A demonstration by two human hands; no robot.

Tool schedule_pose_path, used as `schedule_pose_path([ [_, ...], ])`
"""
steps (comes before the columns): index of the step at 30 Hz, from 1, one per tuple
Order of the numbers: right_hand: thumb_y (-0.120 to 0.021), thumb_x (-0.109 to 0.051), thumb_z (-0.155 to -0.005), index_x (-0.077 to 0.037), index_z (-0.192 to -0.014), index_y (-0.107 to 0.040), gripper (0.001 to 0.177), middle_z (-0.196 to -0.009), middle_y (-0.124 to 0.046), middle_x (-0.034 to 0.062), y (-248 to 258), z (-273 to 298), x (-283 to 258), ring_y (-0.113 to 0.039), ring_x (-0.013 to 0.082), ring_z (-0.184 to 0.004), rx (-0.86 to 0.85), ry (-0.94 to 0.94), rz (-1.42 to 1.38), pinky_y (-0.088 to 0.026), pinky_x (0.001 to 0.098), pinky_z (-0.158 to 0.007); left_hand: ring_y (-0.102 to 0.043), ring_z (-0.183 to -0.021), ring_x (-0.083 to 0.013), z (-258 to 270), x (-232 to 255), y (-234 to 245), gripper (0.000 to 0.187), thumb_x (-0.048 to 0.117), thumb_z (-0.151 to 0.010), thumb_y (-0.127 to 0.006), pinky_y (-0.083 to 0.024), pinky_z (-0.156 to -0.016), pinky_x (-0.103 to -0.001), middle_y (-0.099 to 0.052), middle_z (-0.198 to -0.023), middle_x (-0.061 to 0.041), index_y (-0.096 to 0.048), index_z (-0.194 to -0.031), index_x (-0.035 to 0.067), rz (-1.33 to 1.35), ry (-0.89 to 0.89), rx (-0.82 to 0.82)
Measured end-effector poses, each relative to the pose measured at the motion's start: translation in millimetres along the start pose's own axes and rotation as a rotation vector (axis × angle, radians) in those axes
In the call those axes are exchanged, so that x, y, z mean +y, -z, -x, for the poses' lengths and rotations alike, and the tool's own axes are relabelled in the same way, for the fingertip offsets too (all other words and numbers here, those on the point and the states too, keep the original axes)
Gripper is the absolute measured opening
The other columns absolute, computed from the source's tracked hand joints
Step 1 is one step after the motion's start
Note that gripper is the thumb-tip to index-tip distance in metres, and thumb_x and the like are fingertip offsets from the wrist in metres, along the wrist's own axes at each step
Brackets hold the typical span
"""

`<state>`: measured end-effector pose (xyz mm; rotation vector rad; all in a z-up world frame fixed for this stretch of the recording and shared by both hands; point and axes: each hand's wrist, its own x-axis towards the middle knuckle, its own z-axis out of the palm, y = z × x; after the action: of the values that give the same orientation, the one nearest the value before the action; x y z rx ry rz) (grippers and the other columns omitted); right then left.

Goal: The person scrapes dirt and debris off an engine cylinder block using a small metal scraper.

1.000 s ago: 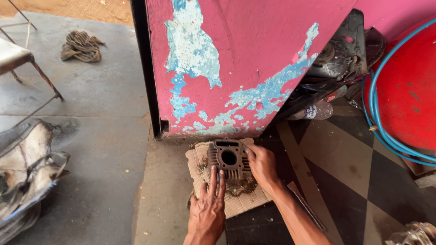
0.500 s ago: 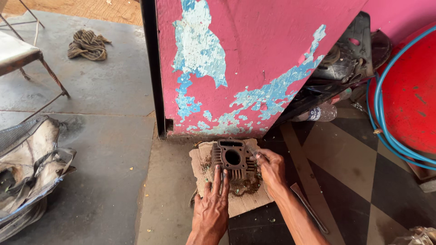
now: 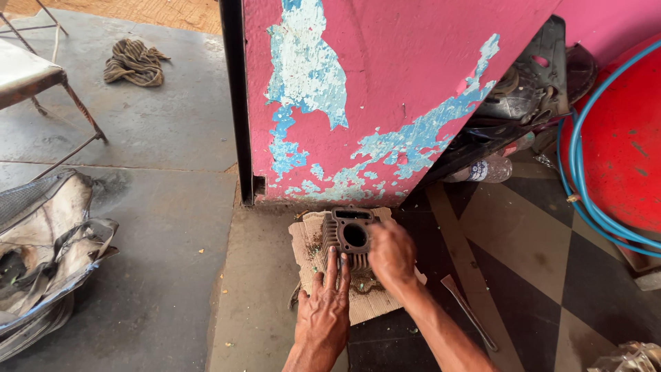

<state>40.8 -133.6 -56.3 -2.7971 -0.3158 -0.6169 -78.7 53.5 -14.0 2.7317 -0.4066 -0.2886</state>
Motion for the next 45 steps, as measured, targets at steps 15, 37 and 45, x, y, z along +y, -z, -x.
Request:
schedule_pose_path([
  [15,-0.072,-0.008,-0.082,-0.009,-0.101,-0.081,0.021,-0.096,-0.076,0.0181,13.4,-24.3,-21.1,-0.073,0.0353,-0.089,-0.033,-0.054,-0.11,-0.058,0.0467,-0.082,-0.04,-0.137,-0.0446,-3.2,-3.6,-16.2,0.094,0.005,-0.081,-0.063,-0.045,-0.095,-0.061,0.001,-0.168,-0.019,-0.014,-0.16,0.003,0.047,-0.041,0.176],
  [37,-0.073,-0.003,-0.083,-0.007,-0.104,-0.08,0.023,-0.099,-0.076,0.012,-6.4,-58.0,-25.9,-0.073,0.0242,-0.088,-0.153,0.068,-0.467,-0.06,0.0405,-0.079,-0.039,-0.139,-0.0418,-5.6,-5.9,-16.5,0.094,0.006,-0.083,-0.063,-0.044,-0.096,-0.063,0.001,-0.17,-0.015,-0.011,-0.161,0.006,0.06,-0.026,0.135],
  [45,-0.068,-0.008,-0.089,-0.01,-0.105,-0.078,0.018,-0.095,-0.073,0.0091,28.2,-49.2,-30.1,-0.07,0.0273,-0.085,-0.309,0.089,-0.321,-0.059,0.0405,-0.076,-0.059,-0.123,-0.0416,-9.7,-11.6,-10.2,0.087,0.0,-0.082,-0.059,-0.053,-0.095,-0.054,-0.023,-0.162,-0.034,-0.014,-0.155,-0.012,0.168,0.077,0.31],
])
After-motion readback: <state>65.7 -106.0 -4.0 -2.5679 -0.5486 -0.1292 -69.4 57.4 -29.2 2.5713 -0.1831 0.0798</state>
